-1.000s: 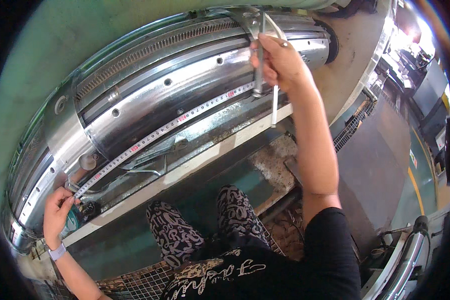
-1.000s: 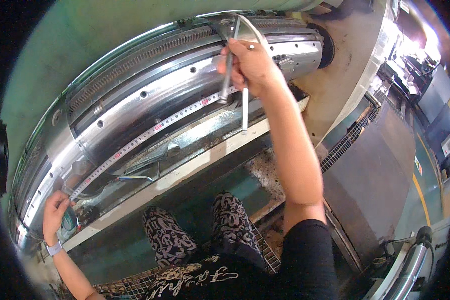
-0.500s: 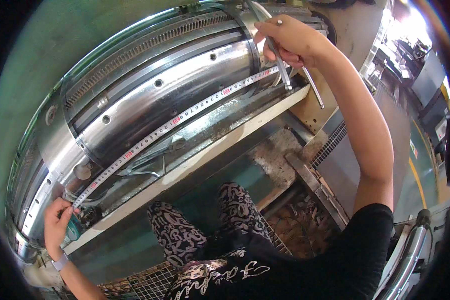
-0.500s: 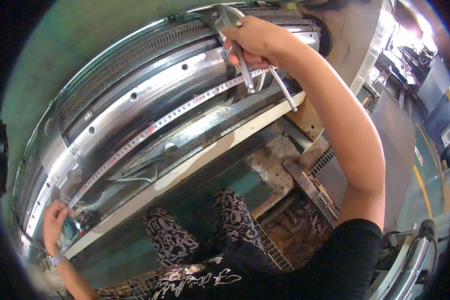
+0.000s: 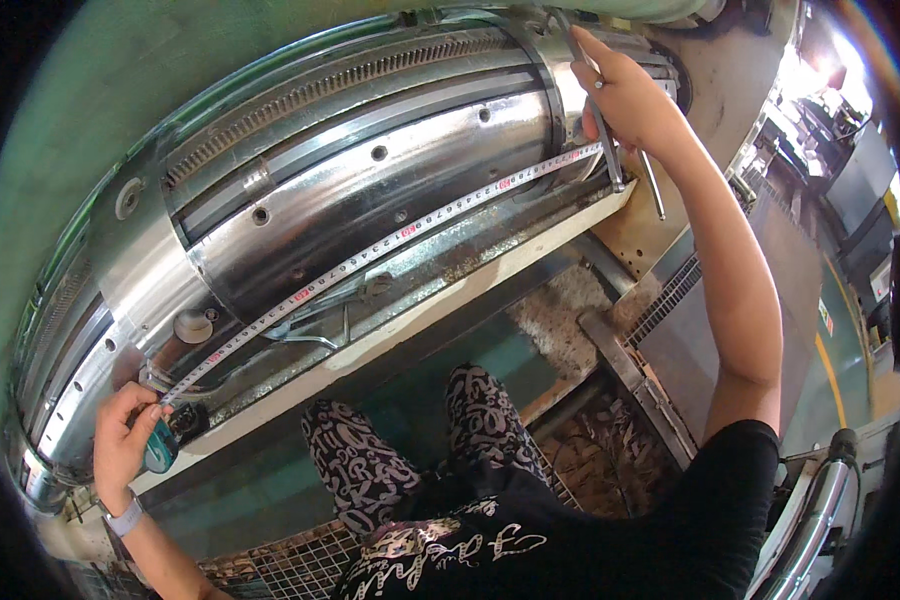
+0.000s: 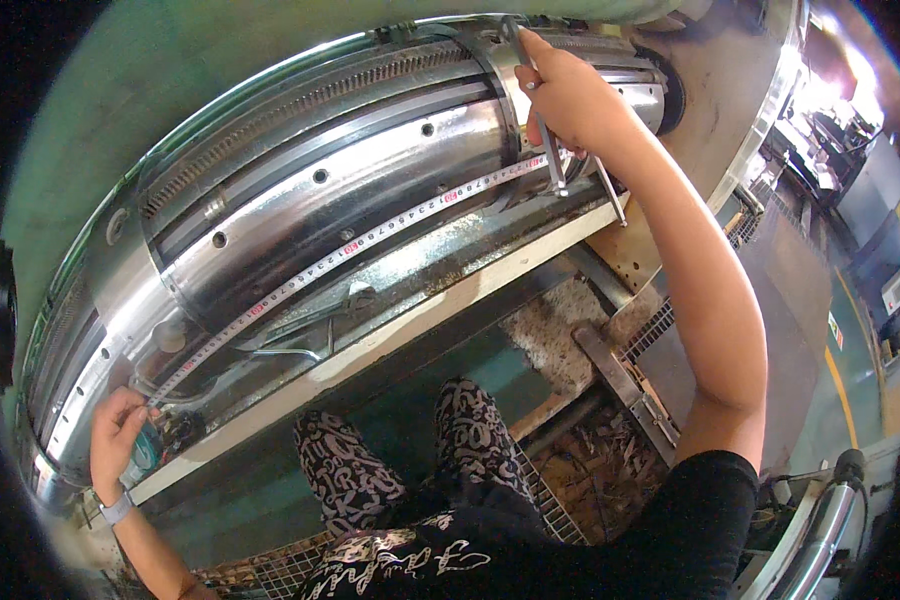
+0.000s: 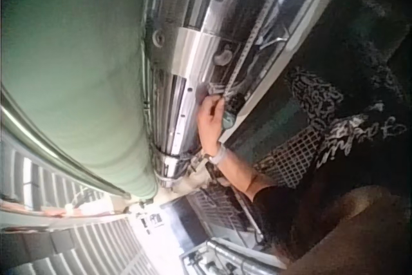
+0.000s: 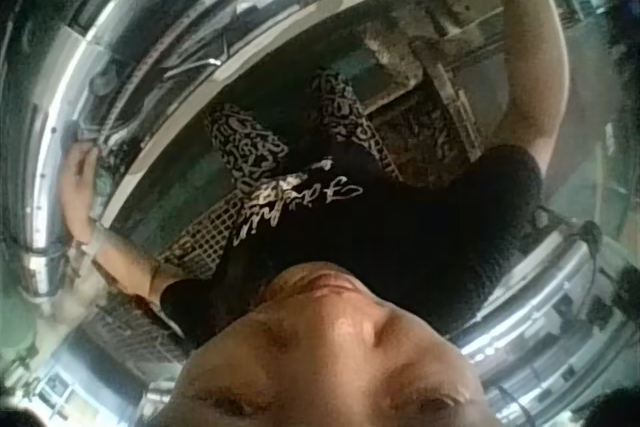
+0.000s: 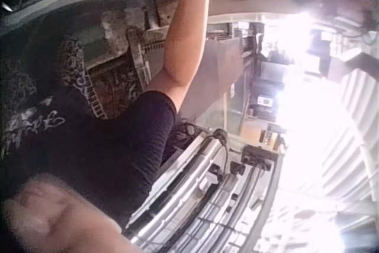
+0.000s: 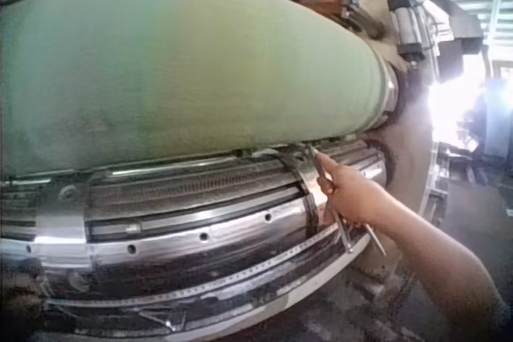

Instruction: The person measures a large cylindrical metal component using a tape measure and a pen. They mark specific points on the component and use a hex key to adjust a bolt on the machinery.

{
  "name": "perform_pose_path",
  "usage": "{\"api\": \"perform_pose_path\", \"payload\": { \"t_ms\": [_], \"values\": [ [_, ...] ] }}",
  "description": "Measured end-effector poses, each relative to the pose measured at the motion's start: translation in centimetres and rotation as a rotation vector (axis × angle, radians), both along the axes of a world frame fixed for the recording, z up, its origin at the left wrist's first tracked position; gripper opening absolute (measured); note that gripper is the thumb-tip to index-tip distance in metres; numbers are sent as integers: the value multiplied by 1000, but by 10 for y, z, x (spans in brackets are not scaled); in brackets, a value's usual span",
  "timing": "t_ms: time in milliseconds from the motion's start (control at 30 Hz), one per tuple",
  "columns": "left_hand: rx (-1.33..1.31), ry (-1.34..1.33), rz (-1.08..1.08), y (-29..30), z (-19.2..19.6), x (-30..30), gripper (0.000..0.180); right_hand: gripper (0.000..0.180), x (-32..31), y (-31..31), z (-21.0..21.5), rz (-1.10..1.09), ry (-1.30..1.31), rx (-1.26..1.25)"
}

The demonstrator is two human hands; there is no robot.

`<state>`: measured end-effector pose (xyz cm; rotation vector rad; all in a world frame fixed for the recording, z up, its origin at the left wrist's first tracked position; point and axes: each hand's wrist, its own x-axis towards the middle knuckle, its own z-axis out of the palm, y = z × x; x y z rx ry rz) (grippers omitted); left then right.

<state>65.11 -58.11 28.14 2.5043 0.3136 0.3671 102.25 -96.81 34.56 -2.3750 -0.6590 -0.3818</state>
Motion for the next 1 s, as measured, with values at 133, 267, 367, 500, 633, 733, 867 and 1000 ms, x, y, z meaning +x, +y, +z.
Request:
{"api": "perform_pose_path", "payload": {
  "t_ms": [133, 267, 367, 500, 633, 733, 867, 1000],
  "values": [
    [57, 55, -33, 4, 1, -1, 10, 49, -1, 6, 3, 13, -26, 23],
    [62, 1, -5, 2, 0, 1, 9, 50, -11, 12, 7, 56, 20, 65],
    [54, -10, 1, 1, 0, 1, 9, 50, -18, 16, 7, 92, 51, 133],
    [107, -24, -23, 1, 0, 2, 9, 50, -13, 18, 12, 155, 175, 266],
    [148, -21, -15, -3, 2, 5, 9, 49, -9, 23, 4, 119, 245, 231],
    [115, -12, 8, -4, 5, 3, 9, 50, 11, 19, -3, 73, 113, 163],
    [208, 22, -24, 6, 0, -3, 9, 55, 26, 6, -5, 21, -486, -264],
    [166, 27, -161, 4, 13, 4, 11, 69, 42, -21, -13, 171, -69, -181]
  ]
}}
